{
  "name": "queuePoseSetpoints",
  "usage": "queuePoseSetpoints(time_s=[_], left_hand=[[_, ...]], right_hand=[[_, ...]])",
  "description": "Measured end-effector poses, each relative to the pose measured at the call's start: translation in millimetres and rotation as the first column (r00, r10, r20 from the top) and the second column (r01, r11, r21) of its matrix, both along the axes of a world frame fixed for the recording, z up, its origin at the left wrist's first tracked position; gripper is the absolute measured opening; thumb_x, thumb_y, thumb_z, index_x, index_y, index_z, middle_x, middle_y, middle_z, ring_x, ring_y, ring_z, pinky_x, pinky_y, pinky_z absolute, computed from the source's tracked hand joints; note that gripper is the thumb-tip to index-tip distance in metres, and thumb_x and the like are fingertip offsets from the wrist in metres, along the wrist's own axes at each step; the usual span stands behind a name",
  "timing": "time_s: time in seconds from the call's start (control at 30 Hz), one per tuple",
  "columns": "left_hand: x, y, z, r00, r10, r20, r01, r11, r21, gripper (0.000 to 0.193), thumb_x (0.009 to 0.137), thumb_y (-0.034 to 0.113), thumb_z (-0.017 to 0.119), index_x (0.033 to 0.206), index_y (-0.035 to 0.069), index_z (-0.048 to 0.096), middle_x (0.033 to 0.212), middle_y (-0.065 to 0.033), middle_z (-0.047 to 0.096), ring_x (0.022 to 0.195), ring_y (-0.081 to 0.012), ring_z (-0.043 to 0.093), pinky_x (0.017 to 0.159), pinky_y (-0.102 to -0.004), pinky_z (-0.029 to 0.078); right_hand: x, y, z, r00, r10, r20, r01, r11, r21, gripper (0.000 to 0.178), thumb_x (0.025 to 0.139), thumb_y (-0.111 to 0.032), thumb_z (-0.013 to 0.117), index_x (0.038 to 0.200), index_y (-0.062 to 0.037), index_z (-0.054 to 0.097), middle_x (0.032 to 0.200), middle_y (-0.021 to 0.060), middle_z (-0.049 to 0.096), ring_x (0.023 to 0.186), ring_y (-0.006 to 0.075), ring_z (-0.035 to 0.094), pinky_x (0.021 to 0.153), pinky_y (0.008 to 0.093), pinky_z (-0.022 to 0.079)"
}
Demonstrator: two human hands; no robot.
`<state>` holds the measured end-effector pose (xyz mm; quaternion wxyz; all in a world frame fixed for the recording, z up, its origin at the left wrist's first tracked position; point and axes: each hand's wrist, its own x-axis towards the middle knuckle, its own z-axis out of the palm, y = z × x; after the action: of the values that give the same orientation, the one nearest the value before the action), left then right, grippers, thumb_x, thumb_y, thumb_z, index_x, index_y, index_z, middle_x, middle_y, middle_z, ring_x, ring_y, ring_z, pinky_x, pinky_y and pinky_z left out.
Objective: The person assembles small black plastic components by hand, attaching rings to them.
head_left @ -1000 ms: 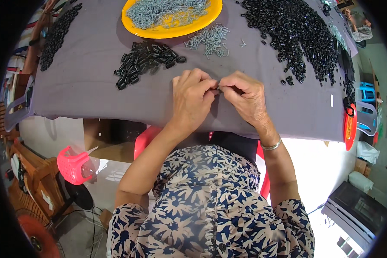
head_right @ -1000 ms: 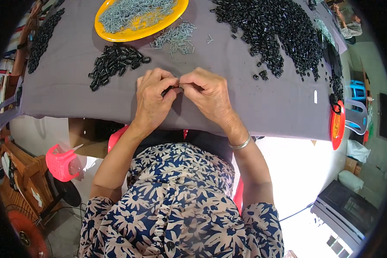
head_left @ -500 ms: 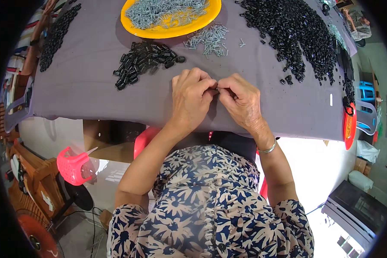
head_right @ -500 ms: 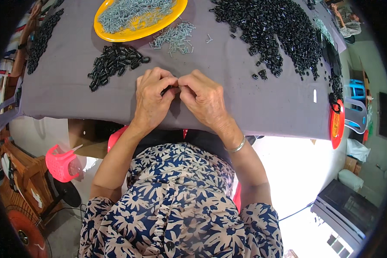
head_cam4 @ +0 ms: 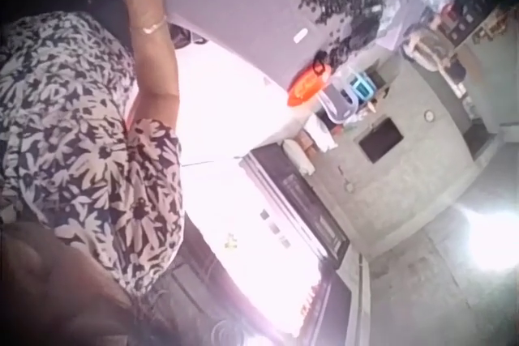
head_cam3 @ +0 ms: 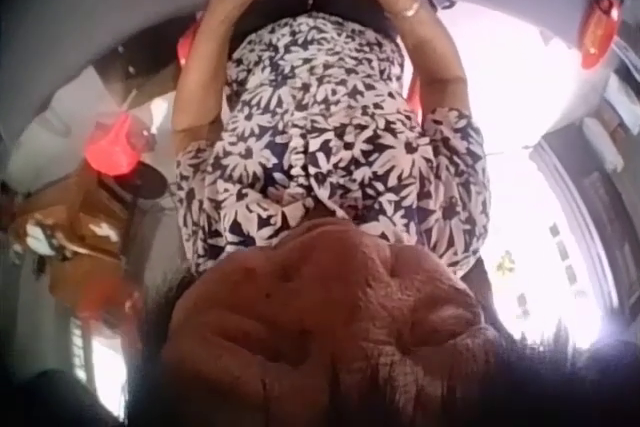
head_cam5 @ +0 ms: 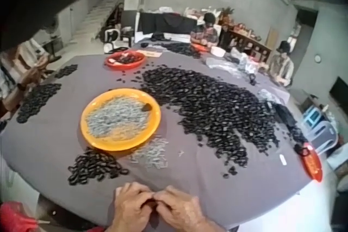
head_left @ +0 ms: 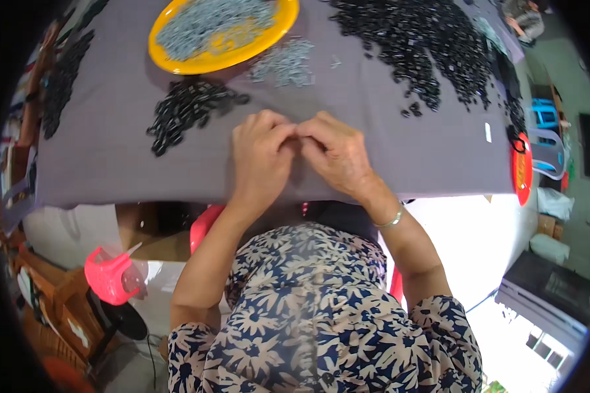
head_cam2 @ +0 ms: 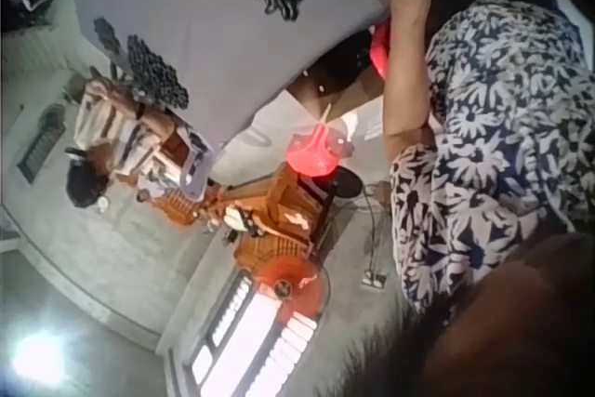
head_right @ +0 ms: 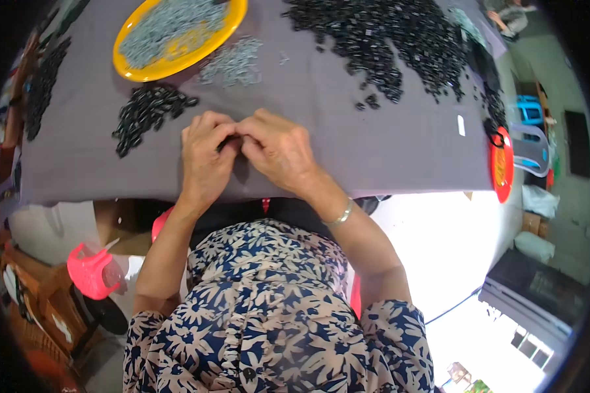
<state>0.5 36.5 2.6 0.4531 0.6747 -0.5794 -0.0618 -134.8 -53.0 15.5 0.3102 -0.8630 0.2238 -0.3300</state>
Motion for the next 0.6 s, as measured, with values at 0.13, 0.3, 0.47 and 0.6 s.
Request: queuePoseSetpoints(time_s=[0.13, 0.3, 0.47, 0.6], left_hand=[[1.1, 3.8, 1.2, 1.000, -0.004, 0.030, 0.003, 1.000, 0.022, 0.019, 0.074, 0.002, 0.070, 0.092, 0.008, 0.069, 0.093, -0.0031, 0.062, 0.091, -0.0265, 0.058, 0.081, -0.0401, 0.039], [-0.3, 2.6, -0.3, 0.999, -0.007, 0.049, 0.005, 1.000, 0.030, 0.017, 0.075, 0.003, 0.071, 0.090, 0.008, 0.068, 0.093, -0.0030, 0.062, 0.092, -0.0249, 0.058, 0.083, -0.0390, 0.039], [0.2, 2.2, 5.9, 0.999, -0.038, 0.005, 0.038, 0.999, 0.019, 0.017, 0.074, 0.005, 0.076, 0.087, 0.010, 0.067, 0.089, -0.0013, 0.061, 0.089, -0.0227, 0.058, 0.084, -0.0379, 0.038], [0.4, 1.8, 3.0, 0.997, -0.065, 0.032, 0.065, 0.998, 0.003, 0.017, 0.073, 0.005, 0.077, 0.087, 0.010, 0.068, 0.089, -0.0007, 0.061, 0.088, -0.0225, 0.058, 0.084, -0.0379, 0.038]], right_hand=[[-0.7, 0.3, -4.6, 1.000, 0.016, 0.011, -0.016, 1.000, 0.006, 0.015, 0.081, 0.003, 0.065, 0.094, -0.0038, 0.065, 0.080, 0.0103, 0.063, 0.069, 0.0285, 0.063, 0.062, 0.0353, 0.051], [-12.6, -0.8, 5.4, 0.998, -0.010, 0.063, -0.006, 0.967, 0.253, 0.013, 0.086, 0.003, 0.065, 0.097, -0.0040, 0.066, 0.081, 0.0083, 0.063, 0.069, 0.0174, 0.062, 0.061, 0.0301, 0.050], [-62.8, -19.7, 9.6, 0.954, -0.296, 0.051, 0.292, 0.954, 0.072, 0.013, 0.089, 0.003, 0.065, 0.101, -0.0026, 0.067, 0.084, 0.0072, 0.064, 0.071, 0.0110, 0.060, 0.063, 0.0279, 0.049], [-105.0, -61.4, 23.6, 0.885, -0.453, -0.106, 0.424, 0.879, -0.220, 0.013, 0.091, 0.000, 0.063, 0.103, -0.0022, 0.067, 0.086, 0.0117, 0.063, 0.072, 0.0242, 0.064, 0.064, 0.0329, 0.050]])
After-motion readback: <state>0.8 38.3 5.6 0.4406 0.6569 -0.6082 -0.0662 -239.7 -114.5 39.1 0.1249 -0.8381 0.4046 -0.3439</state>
